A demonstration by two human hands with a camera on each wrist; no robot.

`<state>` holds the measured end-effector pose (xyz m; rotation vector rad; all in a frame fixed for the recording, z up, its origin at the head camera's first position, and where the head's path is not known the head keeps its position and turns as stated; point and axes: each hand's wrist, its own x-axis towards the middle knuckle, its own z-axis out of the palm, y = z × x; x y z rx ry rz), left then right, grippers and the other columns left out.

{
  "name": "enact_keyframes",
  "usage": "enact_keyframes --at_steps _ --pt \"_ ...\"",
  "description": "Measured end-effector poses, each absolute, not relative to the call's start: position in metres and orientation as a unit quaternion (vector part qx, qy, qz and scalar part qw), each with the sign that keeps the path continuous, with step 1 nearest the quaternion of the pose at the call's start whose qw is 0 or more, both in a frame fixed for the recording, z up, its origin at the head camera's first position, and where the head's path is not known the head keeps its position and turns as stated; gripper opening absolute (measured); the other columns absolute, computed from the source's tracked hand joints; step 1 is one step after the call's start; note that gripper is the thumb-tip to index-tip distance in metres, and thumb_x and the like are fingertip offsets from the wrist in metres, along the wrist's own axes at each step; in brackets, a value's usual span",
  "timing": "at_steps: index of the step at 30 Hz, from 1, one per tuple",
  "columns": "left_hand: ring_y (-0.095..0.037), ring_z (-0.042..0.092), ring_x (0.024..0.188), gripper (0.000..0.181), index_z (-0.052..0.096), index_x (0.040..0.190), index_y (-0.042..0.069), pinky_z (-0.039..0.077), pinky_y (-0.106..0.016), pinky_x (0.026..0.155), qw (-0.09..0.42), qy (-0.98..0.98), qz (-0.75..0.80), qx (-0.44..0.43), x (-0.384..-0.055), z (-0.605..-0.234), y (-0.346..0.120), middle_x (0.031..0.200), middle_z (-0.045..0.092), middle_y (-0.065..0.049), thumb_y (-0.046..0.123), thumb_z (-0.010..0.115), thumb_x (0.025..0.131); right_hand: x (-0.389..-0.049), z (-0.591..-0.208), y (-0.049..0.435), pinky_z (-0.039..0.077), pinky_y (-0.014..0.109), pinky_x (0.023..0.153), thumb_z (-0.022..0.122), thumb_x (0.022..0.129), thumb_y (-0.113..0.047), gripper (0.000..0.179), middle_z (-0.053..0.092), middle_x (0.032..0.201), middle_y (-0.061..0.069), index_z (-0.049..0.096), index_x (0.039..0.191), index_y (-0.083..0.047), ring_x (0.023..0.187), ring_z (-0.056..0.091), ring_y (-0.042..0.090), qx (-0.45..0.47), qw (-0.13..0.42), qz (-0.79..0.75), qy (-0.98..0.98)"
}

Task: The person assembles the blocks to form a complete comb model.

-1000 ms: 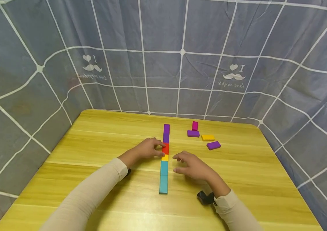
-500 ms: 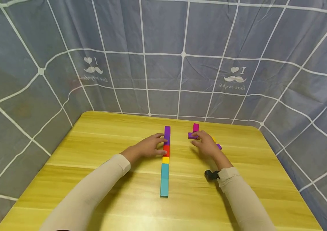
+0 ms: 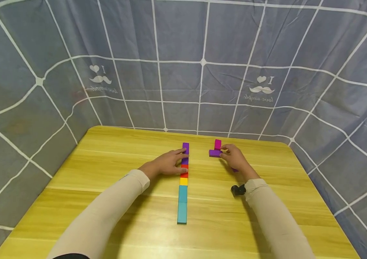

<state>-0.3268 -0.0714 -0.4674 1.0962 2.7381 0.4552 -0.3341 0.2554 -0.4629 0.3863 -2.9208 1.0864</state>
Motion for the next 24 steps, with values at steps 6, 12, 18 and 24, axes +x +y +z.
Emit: enact_keyframes --at_steps 6,12,18,24 --pt "-0.032 0.034 0.143 0.068 0.05 0.147 0.014 0.027 -0.043 0.117 0.069 0.912 0.132 0.381 -0.3261 -0.4665 -0.0731 0.159 0.033 -0.009 0.055 0.057 0.094 -0.3367 -0.4681 0.2504 0.044 0.055 0.1 0.063 0.096 -0.009 0.034 0.052 0.132 0.029 0.059 0.126 0.008 0.116 0.055 0.046 0.125 -0.002 0.338 -0.933" --pt "-0.033 0.034 0.142 0.067 0.049 0.147 0.012 0.027 -0.044 0.117 0.081 0.908 0.153 0.383 -0.3261 -0.4669 -0.0739 0.159 0.033 -0.01 0.052 0.059 0.094 -0.3398 -0.471 0.248 0.044 0.054 0.099 0.064 0.095 -0.008 0.033 0.054 0.128 0.029 0.061 0.124 0.007 0.112 0.056 0.042 0.13 -0.003 0.321 -0.938" --pt "-0.032 0.03 0.144 0.068 0.044 0.151 0.013 0.026 -0.044 0.117 0.097 0.907 0.163 0.376 -0.3266 -0.4701 -0.0739 0.162 0.027 -0.009 0.052 0.057 0.096 -0.3428 -0.4723 0.2474 0.045 0.051 0.092 0.063 0.093 -0.005 0.033 0.057 0.122 0.026 0.062 0.124 0.005 0.102 0.056 0.036 0.13 0.002 0.29 -0.948" --pt "-0.032 0.026 0.146 0.07 0.04 0.153 0.016 0.025 -0.046 0.117 0.115 0.91 0.165 0.363 -0.3261 -0.4712 -0.074 0.164 0.022 -0.005 0.054 0.056 0.096 -0.3431 -0.4728 0.2456 0.041 0.055 0.091 0.061 0.092 -0.003 0.036 0.057 0.125 0.024 0.062 0.127 0.004 0.105 0.057 0.038 0.125 0.0 0.267 -0.956"
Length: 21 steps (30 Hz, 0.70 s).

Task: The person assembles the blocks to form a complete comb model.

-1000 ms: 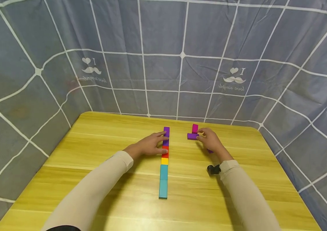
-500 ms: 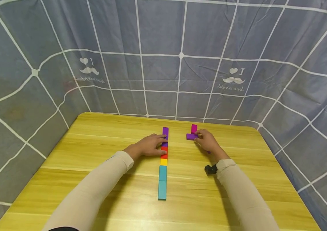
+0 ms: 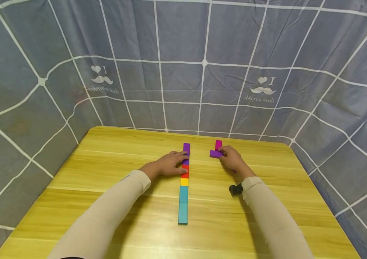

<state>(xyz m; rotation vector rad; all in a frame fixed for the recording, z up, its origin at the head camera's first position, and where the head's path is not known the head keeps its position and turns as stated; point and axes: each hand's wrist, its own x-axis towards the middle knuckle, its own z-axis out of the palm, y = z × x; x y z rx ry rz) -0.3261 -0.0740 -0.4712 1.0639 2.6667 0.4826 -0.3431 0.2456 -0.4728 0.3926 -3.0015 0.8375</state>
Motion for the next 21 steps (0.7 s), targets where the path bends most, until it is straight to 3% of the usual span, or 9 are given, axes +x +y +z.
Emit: enact_keyframes --at_steps 5,12,21 --pt "-0.034 0.027 0.144 0.069 0.041 0.152 0.016 0.026 -0.048 0.116 0.109 0.909 0.161 0.369 -0.326 -0.472 -0.074 0.163 0.023 -0.007 0.054 0.055 0.096 -0.344 -0.473 0.243 0.041 0.053 0.095 0.061 0.093 -0.001 0.034 0.056 0.126 0.022 0.062 0.127 0.004 0.107 0.056 0.037 0.135 -0.008 0.28 -0.95" --pt "-0.034 0.027 0.145 0.069 0.041 0.152 0.016 0.025 -0.049 0.116 0.108 0.911 0.162 0.365 -0.327 -0.474 -0.075 0.163 0.023 -0.006 0.054 0.056 0.096 -0.345 -0.468 0.235 0.044 0.05 0.093 0.061 0.091 0.004 0.028 0.057 0.116 0.022 0.063 0.118 0.008 0.098 0.053 0.035 0.169 0.013 0.299 -0.939" --pt "-0.033 0.025 0.146 0.07 0.041 0.152 0.017 0.024 -0.048 0.117 0.106 0.909 0.163 0.368 -0.327 -0.474 -0.074 0.163 0.022 -0.005 0.055 0.055 0.096 -0.346 -0.464 0.218 0.04 0.051 0.105 0.06 0.093 0.002 0.026 0.059 0.12 0.025 0.062 0.119 0.008 0.114 0.054 0.039 0.198 0.018 0.299 -0.933"
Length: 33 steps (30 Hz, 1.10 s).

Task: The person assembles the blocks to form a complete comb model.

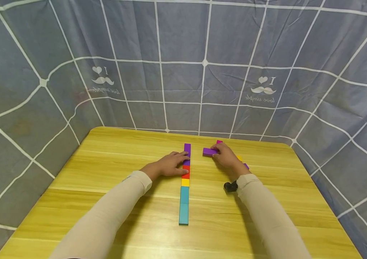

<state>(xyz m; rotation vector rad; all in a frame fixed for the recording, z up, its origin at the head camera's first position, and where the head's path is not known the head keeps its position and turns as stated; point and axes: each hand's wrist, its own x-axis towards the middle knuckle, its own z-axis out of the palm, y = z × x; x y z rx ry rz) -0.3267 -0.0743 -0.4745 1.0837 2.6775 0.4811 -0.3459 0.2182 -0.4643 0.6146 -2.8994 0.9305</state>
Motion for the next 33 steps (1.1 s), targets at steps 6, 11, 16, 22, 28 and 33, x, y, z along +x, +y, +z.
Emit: enact_keyframes --at_steps 6,11,16,22,28,33 --pt "-0.033 0.024 0.146 0.07 0.04 0.153 0.018 0.024 -0.048 0.117 0.112 0.911 0.162 0.362 -0.326 -0.473 -0.074 0.164 0.021 -0.004 0.056 0.055 0.096 -0.352 -0.467 0.204 0.045 0.05 0.097 0.06 0.093 0.003 0.026 0.059 0.116 0.024 0.061 0.119 0.008 0.102 0.056 0.037 0.193 0.016 0.32 -0.927" --pt "-0.031 0.024 0.146 0.071 0.039 0.154 0.019 0.023 -0.047 0.117 0.116 0.912 0.162 0.36 -0.325 -0.472 -0.074 0.164 0.02 -0.003 0.057 0.054 0.096 -0.356 -0.474 0.194 0.047 0.047 0.094 0.06 0.093 0.002 0.026 0.055 0.116 0.021 0.062 0.119 0.007 0.098 0.055 0.034 0.186 0.004 0.331 -0.925" --pt "-0.03 0.025 0.146 0.071 0.039 0.153 0.018 0.024 -0.046 0.117 0.117 0.912 0.164 0.358 -0.325 -0.47 -0.074 0.164 0.021 -0.003 0.056 0.055 0.096 -0.353 -0.477 0.182 0.044 0.047 0.1 0.058 0.094 0.001 0.028 0.053 0.121 0.02 0.062 0.122 0.006 0.105 0.053 0.034 0.158 -0.017 0.355 -0.921" --pt "-0.03 0.025 0.146 0.071 0.04 0.153 0.019 0.025 -0.045 0.117 0.11 0.912 0.159 0.361 -0.326 -0.47 -0.074 0.164 0.021 -0.003 0.057 0.055 0.095 -0.351 -0.478 0.175 0.041 0.049 0.104 0.056 0.096 0.0 0.031 0.052 0.123 0.022 0.061 0.126 0.005 0.111 0.052 0.036 0.132 -0.009 0.377 -0.917" --pt "-0.029 0.024 0.146 0.072 0.039 0.154 0.019 0.024 -0.044 0.118 0.115 0.913 0.161 0.357 -0.327 -0.471 -0.074 0.164 0.021 -0.002 0.057 0.055 0.095 -0.355 -0.48 0.171 0.04 0.047 0.106 0.055 0.096 0.0 0.034 0.055 0.125 0.022 0.061 0.129 0.002 0.115 0.052 0.035 0.102 -0.015 0.391 -0.914" --pt "-0.03 0.026 0.146 0.071 0.04 0.153 0.017 0.025 -0.045 0.117 0.113 0.912 0.165 0.358 -0.325 -0.47 -0.074 0.164 0.022 -0.004 0.055 0.056 0.096 -0.359 -0.478 0.169 0.038 0.046 0.109 0.053 0.095 0.003 0.035 0.059 0.131 0.022 0.061 0.129 0.003 0.12 0.053 0.035 0.104 -0.026 0.39 -0.915"
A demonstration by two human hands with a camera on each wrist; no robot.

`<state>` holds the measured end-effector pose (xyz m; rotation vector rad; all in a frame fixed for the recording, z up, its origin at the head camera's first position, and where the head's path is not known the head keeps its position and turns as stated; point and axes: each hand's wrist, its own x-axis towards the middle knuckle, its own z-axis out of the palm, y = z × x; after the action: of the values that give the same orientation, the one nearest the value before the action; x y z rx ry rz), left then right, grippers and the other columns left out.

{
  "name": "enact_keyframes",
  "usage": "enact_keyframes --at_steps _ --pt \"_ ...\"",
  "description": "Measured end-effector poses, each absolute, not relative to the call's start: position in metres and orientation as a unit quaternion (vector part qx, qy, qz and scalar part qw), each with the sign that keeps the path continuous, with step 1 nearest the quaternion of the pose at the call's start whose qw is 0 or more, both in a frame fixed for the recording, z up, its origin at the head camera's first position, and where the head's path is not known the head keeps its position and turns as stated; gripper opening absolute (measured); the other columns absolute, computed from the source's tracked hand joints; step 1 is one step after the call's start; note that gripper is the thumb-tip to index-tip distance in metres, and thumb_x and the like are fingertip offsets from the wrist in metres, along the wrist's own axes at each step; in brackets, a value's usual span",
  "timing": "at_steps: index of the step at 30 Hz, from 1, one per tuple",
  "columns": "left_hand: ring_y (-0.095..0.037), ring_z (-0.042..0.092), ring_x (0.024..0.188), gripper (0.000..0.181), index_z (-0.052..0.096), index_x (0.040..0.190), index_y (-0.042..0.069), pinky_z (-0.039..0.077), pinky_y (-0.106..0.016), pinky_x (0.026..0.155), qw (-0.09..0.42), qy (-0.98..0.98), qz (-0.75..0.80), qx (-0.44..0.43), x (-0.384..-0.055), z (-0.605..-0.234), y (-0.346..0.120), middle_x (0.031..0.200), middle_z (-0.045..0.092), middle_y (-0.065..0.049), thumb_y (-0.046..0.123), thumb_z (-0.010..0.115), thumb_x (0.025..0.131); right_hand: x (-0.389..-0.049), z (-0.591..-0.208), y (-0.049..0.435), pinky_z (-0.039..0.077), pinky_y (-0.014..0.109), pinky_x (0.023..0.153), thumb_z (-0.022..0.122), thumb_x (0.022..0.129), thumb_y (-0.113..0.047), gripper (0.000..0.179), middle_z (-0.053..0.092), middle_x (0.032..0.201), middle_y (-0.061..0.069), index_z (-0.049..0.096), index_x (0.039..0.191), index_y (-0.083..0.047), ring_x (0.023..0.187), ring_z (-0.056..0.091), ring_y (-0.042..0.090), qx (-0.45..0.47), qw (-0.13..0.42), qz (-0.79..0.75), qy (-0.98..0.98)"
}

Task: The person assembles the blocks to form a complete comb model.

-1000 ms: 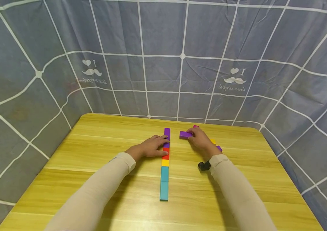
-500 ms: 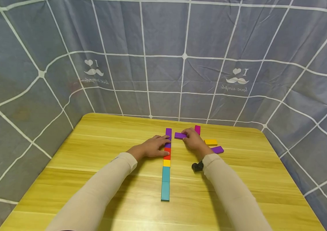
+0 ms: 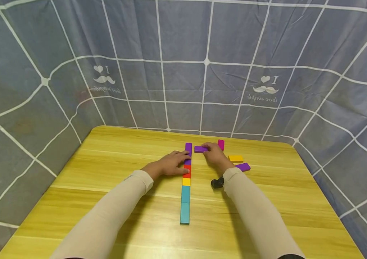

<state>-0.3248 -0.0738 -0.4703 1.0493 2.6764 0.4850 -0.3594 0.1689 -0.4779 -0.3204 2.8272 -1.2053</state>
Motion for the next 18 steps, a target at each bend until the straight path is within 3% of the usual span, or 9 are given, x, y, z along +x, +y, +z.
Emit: enact_keyframes --at_steps 6,18 --pt "-0.033 0.027 0.145 0.069 0.042 0.152 0.015 0.026 -0.048 0.117 0.109 0.91 0.171 0.363 -0.324 -0.469 -0.075 0.163 0.024 -0.007 0.054 0.057 0.096 -0.365 -0.473 0.164 0.043 0.046 0.103 0.056 0.093 0.002 0.035 0.063 0.125 0.025 0.062 0.128 0.003 0.112 0.057 0.037 -0.111 0.027 -0.349 0.93" --pt "-0.03 0.025 0.146 0.071 0.039 0.154 0.018 0.025 -0.045 0.117 0.113 0.913 0.155 0.359 -0.327 -0.472 -0.074 0.164 0.021 -0.003 0.057 0.055 0.095 -0.364 -0.469 0.157 0.042 0.047 0.105 0.057 0.094 0.001 0.035 0.062 0.127 0.025 0.062 0.129 0.002 0.116 0.056 0.038 -0.086 0.039 -0.361 0.928"
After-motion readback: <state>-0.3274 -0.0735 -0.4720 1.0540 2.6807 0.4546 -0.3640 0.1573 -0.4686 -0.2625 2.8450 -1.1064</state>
